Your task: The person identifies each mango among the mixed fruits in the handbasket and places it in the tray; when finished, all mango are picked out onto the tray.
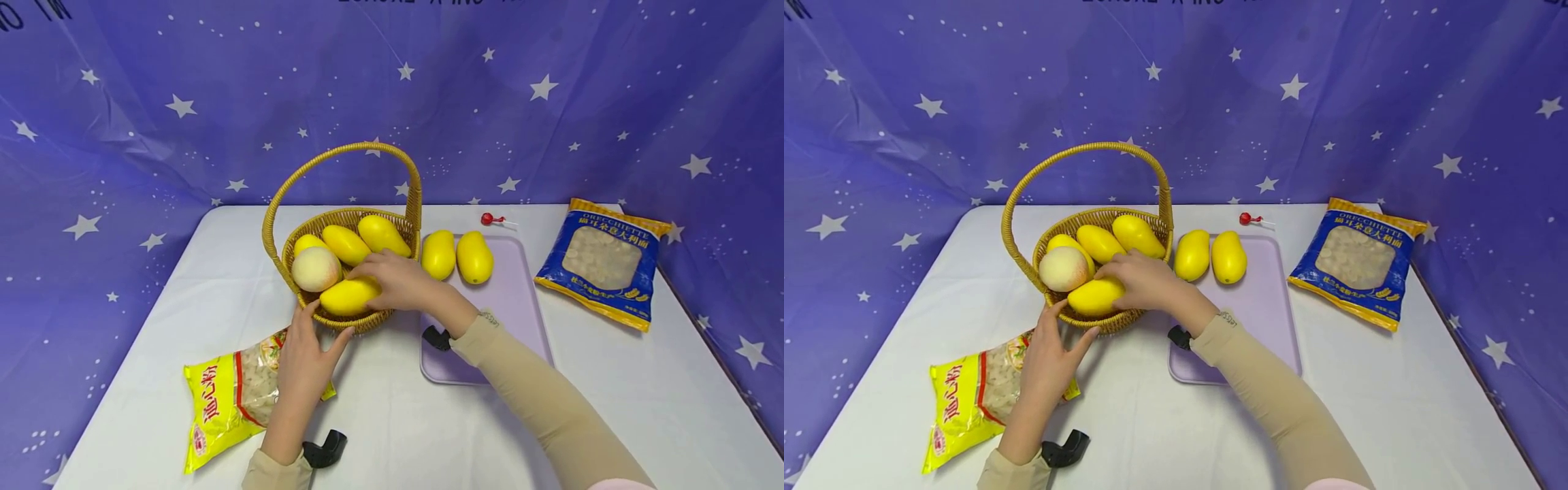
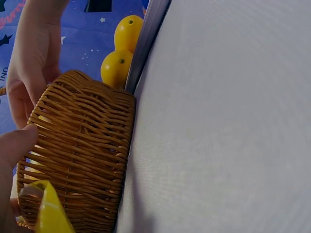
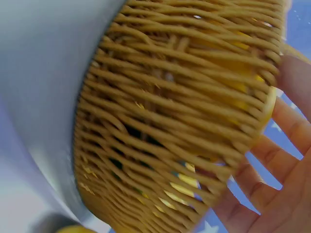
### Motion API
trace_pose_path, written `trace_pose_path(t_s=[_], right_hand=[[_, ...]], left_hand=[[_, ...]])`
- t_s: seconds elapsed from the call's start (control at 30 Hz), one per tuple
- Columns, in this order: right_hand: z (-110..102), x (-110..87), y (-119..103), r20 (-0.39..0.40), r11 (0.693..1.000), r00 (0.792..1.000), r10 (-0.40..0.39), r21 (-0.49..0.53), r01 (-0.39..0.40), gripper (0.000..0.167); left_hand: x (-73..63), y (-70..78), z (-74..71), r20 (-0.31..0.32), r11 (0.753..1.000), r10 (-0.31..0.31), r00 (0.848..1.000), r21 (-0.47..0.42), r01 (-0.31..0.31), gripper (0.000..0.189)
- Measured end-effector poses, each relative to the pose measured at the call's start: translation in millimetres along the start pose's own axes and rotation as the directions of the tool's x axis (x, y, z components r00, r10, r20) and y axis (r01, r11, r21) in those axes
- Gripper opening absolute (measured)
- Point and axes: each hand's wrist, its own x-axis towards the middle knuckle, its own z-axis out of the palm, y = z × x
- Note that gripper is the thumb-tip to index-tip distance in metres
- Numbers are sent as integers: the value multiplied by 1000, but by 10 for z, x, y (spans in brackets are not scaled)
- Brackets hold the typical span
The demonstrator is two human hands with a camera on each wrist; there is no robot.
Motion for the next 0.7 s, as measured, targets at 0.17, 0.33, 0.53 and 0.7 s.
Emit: trace_pose_path(t_s=[0.17,0.33,0.53,0.7], right_hand=[[-181,-134,13,-97,997,995,1,74,6,52],[-352,-427,148,-284,939,957,64,342,39,54],[-430,-927,574,-401,795,852,337,606,-29,57],[-372,-1353,1053,-397,687,692,603,700,-196,59]], left_hand=[[2,10,-2,12,1000,-16,1000,-7,16,89],[0,23,-2,30,1000,-18,999,-3,18,89],[5,28,15,30,1000,-12,999,-7,13,88],[8,19,15,38,1000,-17,999,-6,17,90]])
